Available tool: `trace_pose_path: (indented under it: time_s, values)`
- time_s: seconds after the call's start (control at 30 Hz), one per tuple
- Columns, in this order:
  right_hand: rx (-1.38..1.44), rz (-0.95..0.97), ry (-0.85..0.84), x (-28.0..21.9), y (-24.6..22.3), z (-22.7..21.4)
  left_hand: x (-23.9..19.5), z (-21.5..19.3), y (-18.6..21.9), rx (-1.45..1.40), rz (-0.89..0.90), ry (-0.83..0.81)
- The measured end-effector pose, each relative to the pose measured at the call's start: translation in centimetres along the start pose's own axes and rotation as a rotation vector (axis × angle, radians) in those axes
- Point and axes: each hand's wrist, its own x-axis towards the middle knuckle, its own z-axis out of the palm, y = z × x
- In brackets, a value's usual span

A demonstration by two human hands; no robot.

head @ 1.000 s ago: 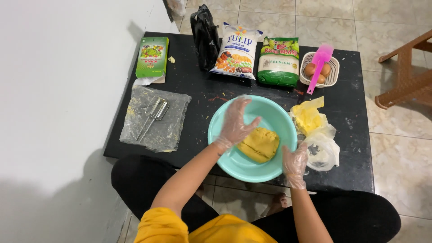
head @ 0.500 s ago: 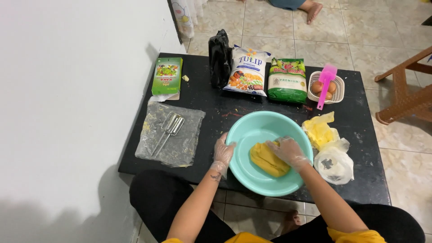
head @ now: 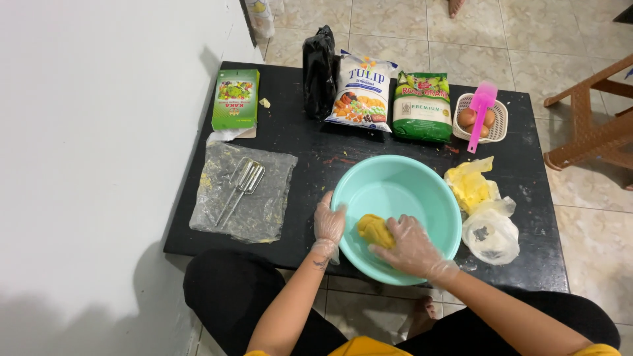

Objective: The person kneads a yellow dough inside a light blue bowl using gloved hands. They repeatedly press, fold, and turn the dough to combine the ingredients. The task continues for the duration of the clip.

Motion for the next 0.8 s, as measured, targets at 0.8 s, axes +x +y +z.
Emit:
trace_pose_path:
  time_s: [0.8]
  values:
    - [0.151,0.337,-0.251,10.0,-2.9,1.6,-1.5,0.3,0.4,0.161,0.246,0.082]
